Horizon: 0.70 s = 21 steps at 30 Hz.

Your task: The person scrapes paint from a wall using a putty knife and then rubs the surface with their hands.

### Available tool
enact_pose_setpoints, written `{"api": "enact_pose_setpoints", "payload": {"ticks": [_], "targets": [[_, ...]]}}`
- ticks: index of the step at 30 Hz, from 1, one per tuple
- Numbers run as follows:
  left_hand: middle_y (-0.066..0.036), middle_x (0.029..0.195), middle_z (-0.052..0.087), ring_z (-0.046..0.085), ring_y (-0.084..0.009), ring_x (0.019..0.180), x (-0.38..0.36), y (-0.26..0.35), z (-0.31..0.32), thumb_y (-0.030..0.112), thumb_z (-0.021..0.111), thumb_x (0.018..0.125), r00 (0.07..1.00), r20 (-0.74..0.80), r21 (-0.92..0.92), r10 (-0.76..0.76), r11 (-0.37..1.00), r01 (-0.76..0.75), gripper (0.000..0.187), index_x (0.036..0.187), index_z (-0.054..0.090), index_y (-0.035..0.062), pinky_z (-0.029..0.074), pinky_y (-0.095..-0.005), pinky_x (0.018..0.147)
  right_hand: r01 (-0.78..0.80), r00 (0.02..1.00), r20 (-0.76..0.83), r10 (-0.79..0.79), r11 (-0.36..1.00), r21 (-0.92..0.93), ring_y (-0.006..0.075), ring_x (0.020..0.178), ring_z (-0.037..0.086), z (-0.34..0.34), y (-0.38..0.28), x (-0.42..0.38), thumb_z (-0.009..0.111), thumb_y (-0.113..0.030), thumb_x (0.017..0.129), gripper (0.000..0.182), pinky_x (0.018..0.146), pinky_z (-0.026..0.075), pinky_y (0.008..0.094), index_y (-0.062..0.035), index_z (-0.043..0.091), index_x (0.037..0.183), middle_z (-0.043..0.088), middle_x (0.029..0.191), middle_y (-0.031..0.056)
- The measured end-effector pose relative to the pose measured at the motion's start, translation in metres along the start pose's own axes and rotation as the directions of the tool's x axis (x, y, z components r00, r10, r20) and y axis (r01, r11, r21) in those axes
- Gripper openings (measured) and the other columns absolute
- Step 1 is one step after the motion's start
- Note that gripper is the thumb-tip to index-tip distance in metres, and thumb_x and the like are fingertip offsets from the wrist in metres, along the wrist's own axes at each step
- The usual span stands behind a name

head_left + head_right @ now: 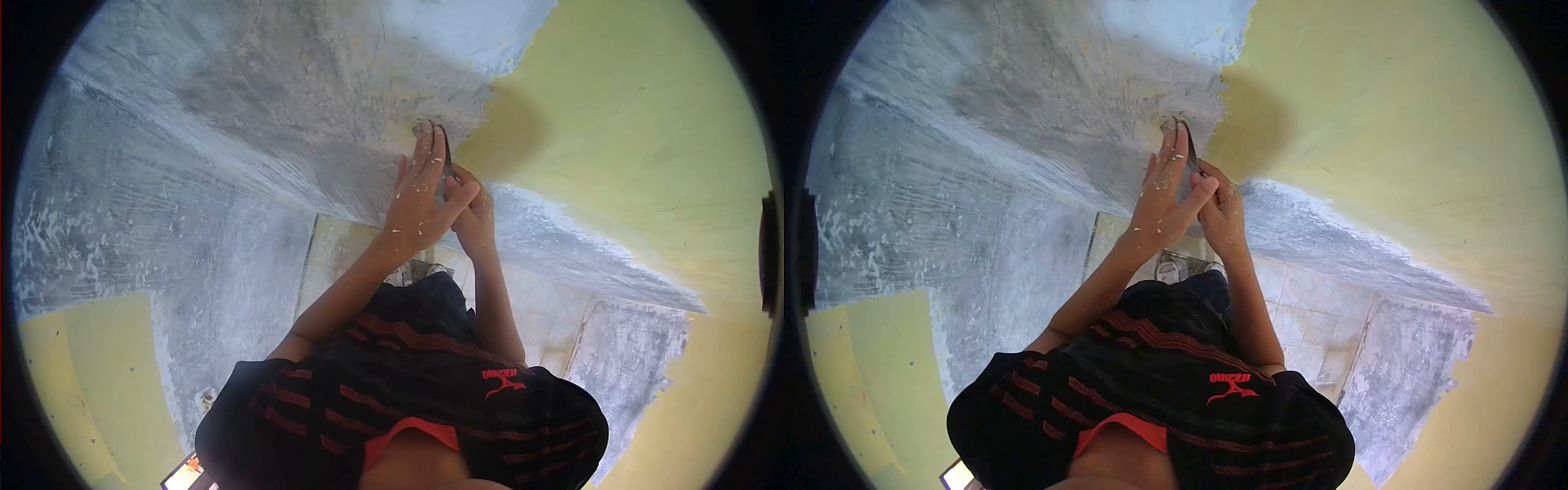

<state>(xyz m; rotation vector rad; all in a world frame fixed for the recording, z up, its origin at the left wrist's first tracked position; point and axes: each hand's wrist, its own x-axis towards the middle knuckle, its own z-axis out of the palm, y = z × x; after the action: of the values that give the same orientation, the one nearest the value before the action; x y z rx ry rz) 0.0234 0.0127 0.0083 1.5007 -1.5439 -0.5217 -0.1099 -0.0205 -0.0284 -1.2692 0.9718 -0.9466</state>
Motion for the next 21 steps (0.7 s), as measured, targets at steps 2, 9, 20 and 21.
{"api": "enact_pose_setpoints", "payload": {"ticks": [2,9,20,21], "targets": [[-0.032,0.176,0.016,0.015,-0.0456,0.165,-0.002,-0.003,0.006,0.047,0.063,0.105,0.999,0.033,-0.014,0.003,1.0,-0.003,0.094,0.17,0.019,-0.0037,0.01,-0.0624,0.13,0.205,0.97,-0.108,-0.217,0.973,-0.107,0.014,0.083,0.065,-0.003,0.012,-0.002,0.067,-0.018,0.108,0.036,0.076,0.054,0.0317,0.0034,0.069,0.136,0.072,0.093,0.0053],[-0.035,0.173,0.021,0.019,-0.0463,0.164,-0.004,-0.029,0.011,0.046,0.068,0.102,0.995,-0.074,-0.137,0.073,0.987,-0.082,0.095,0.168,0.022,-0.0069,0.015,-0.0617,0.13,0.228,0.969,-0.028,-0.246,0.929,-0.291,0.0137,0.086,0.064,-0.001,-0.029,0.007,0.067,-0.013,0.105,0.028,0.081,0.054,0.0311,0.0025,0.074,0.127,0.075,0.093,0.0093],[-0.039,0.17,0.024,0.021,-0.0485,0.162,0.004,-0.027,-0.007,0.048,0.069,0.102,0.985,-0.164,-0.212,0.054,0.973,-0.088,0.1,0.165,0.021,-0.0124,0.02,-0.0532,0.131,0.23,0.972,0.135,-0.19,0.874,-0.428,0.0119,0.078,0.055,0.006,-0.05,0.024,0.066,-0.018,0.104,0.026,0.07,0.049,0.0329,0.0047,0.072,0.114,0.062,0.078,0.009],[-0.039,0.17,0.024,0.021,-0.0485,0.162,0.004,-0.028,-0.007,0.048,0.069,0.102,0.985,-0.167,-0.216,0.052,0.972,-0.088,0.1,0.165,0.021,-0.0124,0.02,-0.0532,0.131,0.185,0.98,0.143,-0.139,0.903,-0.388,0.0108,0.079,0.056,0.01,-0.049,0.026,0.066,-0.018,0.104,0.026,0.071,0.05,0.0317,0.0054,0.072,0.114,0.064,0.079,0.0069]]}}
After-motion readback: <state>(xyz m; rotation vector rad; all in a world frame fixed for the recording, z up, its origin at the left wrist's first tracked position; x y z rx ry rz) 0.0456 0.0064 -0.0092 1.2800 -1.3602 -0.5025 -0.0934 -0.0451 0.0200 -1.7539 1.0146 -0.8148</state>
